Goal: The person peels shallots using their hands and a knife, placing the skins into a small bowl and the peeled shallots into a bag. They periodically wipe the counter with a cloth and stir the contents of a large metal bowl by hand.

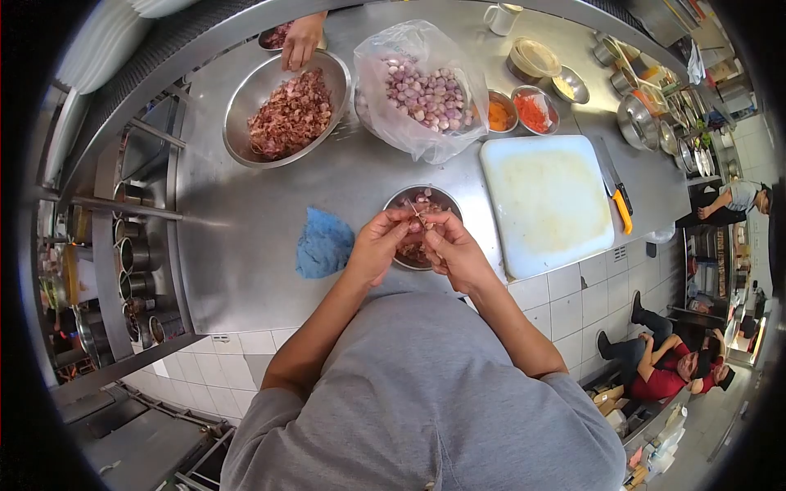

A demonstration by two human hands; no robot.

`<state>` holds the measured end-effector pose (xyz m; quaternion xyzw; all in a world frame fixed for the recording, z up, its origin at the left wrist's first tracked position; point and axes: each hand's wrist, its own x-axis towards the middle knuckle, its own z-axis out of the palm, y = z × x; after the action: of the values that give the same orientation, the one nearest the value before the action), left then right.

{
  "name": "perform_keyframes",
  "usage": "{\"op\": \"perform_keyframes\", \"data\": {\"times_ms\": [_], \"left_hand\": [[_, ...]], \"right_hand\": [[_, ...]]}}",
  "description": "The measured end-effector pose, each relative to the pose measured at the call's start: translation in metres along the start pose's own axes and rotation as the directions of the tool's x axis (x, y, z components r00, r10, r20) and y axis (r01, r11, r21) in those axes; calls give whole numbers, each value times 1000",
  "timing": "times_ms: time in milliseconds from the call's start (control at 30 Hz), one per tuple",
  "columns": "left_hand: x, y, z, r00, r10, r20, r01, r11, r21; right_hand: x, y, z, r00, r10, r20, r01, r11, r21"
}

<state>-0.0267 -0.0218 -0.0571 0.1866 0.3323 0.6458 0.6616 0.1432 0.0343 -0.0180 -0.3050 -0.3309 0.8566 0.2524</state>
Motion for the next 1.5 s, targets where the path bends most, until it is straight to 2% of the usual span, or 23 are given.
{"op": "perform_keyframes", "data": {"times_ms": [67, 100, 167, 200, 267, 300, 367, 500, 567, 700, 767, 800, 867, 1000, 1067, 1100, 1167, 1400, 1500], "left_hand": [[-1, 7, 9, 995, 19, -98, 9, 959, 283], [0, 4, 5, 995, 18, -95, 10, 960, 281], [1, -4, -7, 996, 73, -43, -26, 746, 665], [0, -3, -6, 997, 71, -40, -26, 747, 664], [-6, -3, -3, 994, -109, -23, 91, 681, 726], [-6, 1, 3, 994, -111, -23, 92, 682, 725], [-6, 10, 15, 966, -211, -149, 258, 791, 554], [-5, 6, 0, 972, -214, -95, 229, 787, 572], [-6, 4, 0, 981, -155, -118, 193, 857, 478], [-6, 3, 3, 983, -133, -126, 173, 896, 410], [-5, 1, -1, 984, -126, -127, 161, 932, 324], [-5, 0, -1, 984, -125, -126, 160, 932, 325], [-4, 0, 0, 981, -157, -116, 177, 965, 195], [-4, 3, 1, 974, -202, -102, 217, 960, 177], [-4, 6, 2, 967, -203, -156, 244, 918, 312], [-3, 4, -1, 966, -203, -158, 244, 919, 311], [-1, 0, -10, 981, -167, -94, 191, 902, 386], [-3, 4, -2, 989, -121, -85, 145, 907, 395], [-2, 3, -4, 992, -106, -62, 120, 945, 306]], "right_hand": [[2, 5, -6, 996, -75, -52, 65, 983, -172], [3, 7, -8, 996, -76, -55, 65, 983, -174], [8, 12, -13, 974, -206, -95, 174, 948, -267], [10, 18, -19, 973, -208, -99, 175, 947, -268], [12, 30, -31, 959, -280, -35, 236, 864, -444], [11, 31, -31, 959, -280, -37, 235, 865, -444], [9, 34, -30, 965, -262, -22, 220, 849, -481], [2, 30, -24, 972, -236, -17, 199, 856, -476], [3, 33, -26, 975, -222, -14, 190, 862, -470], [-4, 15, -13, 988, -146, -49, 113, 907, -405], [-4, 13, -15, 992, 78, -96, -90, 987, -135], [-5, 11, -12, 992, 76, -96, -89, 987, -136], [-5, 6, -3, 983, 134, -129, -132, 991, 27], [-3, 12, -10, 987, 102, -123, -109, 992, -55], [-3, 12, -12, 994, 57, -89, -70, 985, -160], [-4, 11, -13, 994, 59, -88, -72, 984, -161], [-4, 11, -14, 997, 53, -56, -61, 985, -164], [2, 10, -19, 988, 3, -153, -25, 990, -140], [0, 6, -16, 978, 32, -207, -82, 968, -239]]}}
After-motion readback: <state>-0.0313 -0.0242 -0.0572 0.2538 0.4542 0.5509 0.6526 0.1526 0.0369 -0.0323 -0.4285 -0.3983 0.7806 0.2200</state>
